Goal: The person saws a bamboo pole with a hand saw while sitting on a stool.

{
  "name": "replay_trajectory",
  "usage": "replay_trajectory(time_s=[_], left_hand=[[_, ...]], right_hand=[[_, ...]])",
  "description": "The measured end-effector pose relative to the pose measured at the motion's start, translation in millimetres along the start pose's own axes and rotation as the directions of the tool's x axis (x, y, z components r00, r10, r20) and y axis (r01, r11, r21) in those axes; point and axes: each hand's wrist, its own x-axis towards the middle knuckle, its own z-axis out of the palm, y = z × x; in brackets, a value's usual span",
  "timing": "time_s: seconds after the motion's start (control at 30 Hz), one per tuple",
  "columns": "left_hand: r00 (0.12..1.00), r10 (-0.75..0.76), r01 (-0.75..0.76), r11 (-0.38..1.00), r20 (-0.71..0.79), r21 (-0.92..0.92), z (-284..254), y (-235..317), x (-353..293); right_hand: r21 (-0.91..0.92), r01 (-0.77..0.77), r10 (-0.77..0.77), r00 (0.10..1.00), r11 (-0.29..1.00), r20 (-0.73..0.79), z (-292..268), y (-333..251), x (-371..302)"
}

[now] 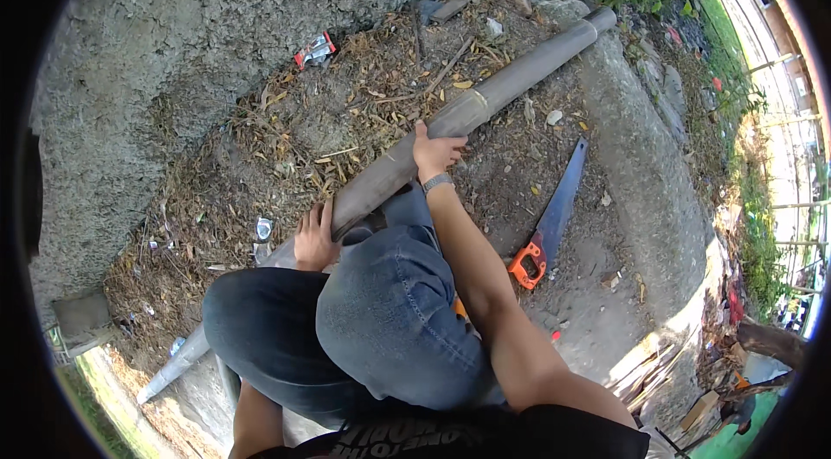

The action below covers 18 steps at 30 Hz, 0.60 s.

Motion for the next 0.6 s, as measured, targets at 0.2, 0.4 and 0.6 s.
replay_trajectory(time_s=[0.2,0.4,0.6], left_hand=[[0.976,-0.122,0.146,0.981,0.183,-0.127,-29.0,-25.7,10.6],[0.927,-0.061,0.182,0.936,0.369,-0.302,-68.8,-77.1,30.8],[0.95,-0.274,0.313,0.852,0.151,-0.419,-132.7,-2.6,14.7]], right_hand=[[0.042,0.508,-0.503,0.835,0.861,0.221,-103.4,94.7,2.4],[-0.583,0.369,-0.44,0.898,0.724,0.022,-211.6,294.6,8.6],[-0.722,0.435,-0.415,0.882,0.539,0.222,-258.8,423.4,47.5]])
